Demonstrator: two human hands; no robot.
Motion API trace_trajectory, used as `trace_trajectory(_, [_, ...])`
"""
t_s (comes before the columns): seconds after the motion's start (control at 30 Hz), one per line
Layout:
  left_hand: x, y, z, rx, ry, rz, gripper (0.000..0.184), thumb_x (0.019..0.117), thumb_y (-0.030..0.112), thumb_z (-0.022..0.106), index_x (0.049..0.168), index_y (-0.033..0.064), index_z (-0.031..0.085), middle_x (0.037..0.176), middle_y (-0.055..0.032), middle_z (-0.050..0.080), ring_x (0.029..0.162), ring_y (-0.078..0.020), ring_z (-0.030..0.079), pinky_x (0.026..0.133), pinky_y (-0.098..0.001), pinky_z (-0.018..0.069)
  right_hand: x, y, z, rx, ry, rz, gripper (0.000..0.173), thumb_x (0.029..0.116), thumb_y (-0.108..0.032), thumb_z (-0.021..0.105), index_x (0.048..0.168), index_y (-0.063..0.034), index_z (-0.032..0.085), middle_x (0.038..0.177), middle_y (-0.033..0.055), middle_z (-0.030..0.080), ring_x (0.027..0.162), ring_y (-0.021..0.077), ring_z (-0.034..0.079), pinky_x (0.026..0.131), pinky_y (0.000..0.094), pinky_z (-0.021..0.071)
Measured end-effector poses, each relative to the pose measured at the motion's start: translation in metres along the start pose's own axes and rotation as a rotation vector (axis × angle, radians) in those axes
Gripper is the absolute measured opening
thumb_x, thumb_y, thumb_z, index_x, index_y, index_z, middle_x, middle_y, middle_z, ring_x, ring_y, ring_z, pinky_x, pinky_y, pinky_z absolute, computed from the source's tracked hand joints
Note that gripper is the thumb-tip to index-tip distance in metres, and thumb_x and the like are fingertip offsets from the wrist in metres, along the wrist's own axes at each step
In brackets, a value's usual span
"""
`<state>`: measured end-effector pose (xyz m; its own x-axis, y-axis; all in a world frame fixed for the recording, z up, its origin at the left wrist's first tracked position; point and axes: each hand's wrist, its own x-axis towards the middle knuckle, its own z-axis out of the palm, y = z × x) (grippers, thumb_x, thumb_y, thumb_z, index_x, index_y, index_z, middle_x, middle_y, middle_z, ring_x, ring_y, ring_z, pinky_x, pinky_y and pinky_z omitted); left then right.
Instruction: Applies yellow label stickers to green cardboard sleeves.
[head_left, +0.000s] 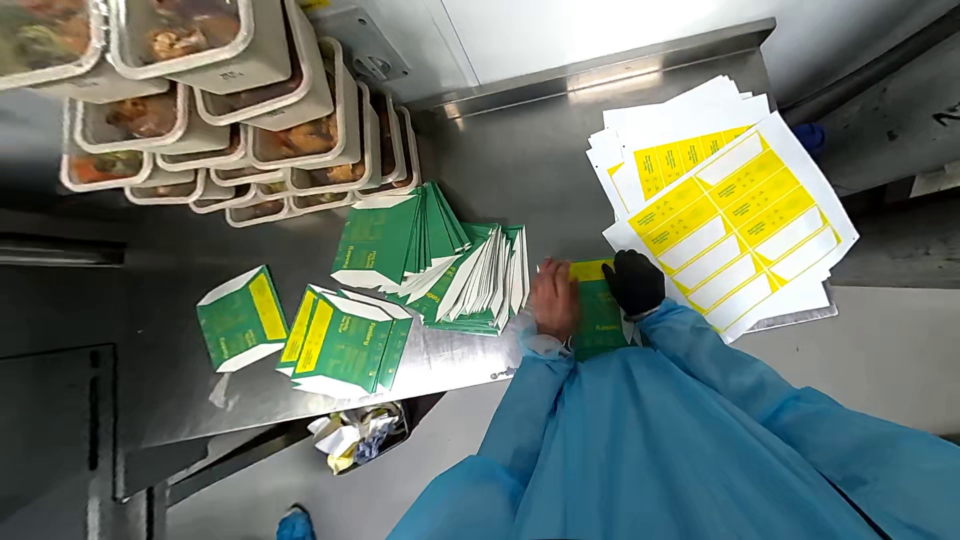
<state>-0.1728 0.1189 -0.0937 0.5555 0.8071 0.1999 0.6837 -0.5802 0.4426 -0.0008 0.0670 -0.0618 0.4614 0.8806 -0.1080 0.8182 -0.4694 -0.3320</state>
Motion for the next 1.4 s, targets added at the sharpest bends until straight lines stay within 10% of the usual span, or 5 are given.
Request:
trace_trajectory(0.17, [-0.026, 0.000, 0.025, 0.277, -0.242, 0.084, 0.064, 0.1090, 0.038, 0.031, 0.162, 0.0033, 0.024, 0.172, -0.0090, 0.017, 0.159, -0.0268, 0.013, 0.128, -0.0520, 0.0165, -0.028, 0.017, 0.034, 0.018, -0.074, -0.540, 0.056, 0.1099, -0.043, 0.036, 0.156, -0.0121, 0.045, 0.164, 0.0059, 0.041, 0.154, 0.0247, 0.032, 0.126, 0.0544, 0.0254])
trace_trajectory(0.67, [-0.061, 0.026, -0.028, 0.217, -0.535, 0.099, 0.152, 0.0484, 0.080, 0.084, 0.163, 0.0025, 0.022, 0.172, -0.0145, 0.009, 0.159, -0.0309, 0.010, 0.127, -0.0552, 0.0175, -0.026, 0.092, -0.031, 0.142, -0.050, -0.566, 0.076, 0.1016, -0.060, 0.047, 0.156, -0.0070, 0.043, 0.162, 0.0131, 0.042, 0.155, 0.0295, 0.030, 0.128, 0.0546, 0.0208])
trace_trajectory(0.9, [-0.062, 0.038, -0.066, 0.124, -0.716, 0.184, 0.060, 0.0917, 0.019, 0.072, 0.147, 0.0040, 0.054, 0.160, -0.0166, 0.043, 0.150, -0.0324, 0.038, 0.119, -0.0545, 0.0359, -0.062, 0.255, -0.074, 0.066, -0.037, -0.554, 0.086, 0.0879, -0.072, 0.059, 0.147, -0.0097, 0.057, 0.155, 0.0130, 0.051, 0.146, 0.0364, 0.043, 0.120, 0.0597, 0.0326])
trace_trajectory(1.2, [-0.120, -0.068, -0.210, 0.029, 0.750, -0.618, 0.038, 0.1051, 0.011, 0.047, 0.139, -0.0022, 0.059, 0.138, -0.0226, 0.061, 0.129, -0.0308, 0.060, 0.110, -0.0482, 0.0477, -0.109, 0.296, -0.076, -0.146, -0.155, -0.664, 0.069, 0.0887, -0.032, 0.073, 0.153, -0.0180, 0.052, 0.158, 0.0152, 0.047, 0.148, 0.0416, 0.040, 0.114, 0.0740, 0.0315])
trace_trajectory(1.4, [-0.131, -0.237, -0.194, 0.287, -0.023, -0.953, 0.065, 0.1081, 0.049, 0.042, 0.151, 0.0000, 0.045, 0.157, -0.0314, 0.038, 0.143, -0.0551, 0.036, 0.111, -0.0744, 0.0315, -0.105, 0.296, -0.082, -0.097, -0.152, -0.637, 0.048, 0.0949, -0.028, 0.070, 0.143, -0.0245, 0.063, 0.152, 0.0048, 0.056, 0.147, 0.0313, 0.045, 0.117, 0.0642, 0.0363])
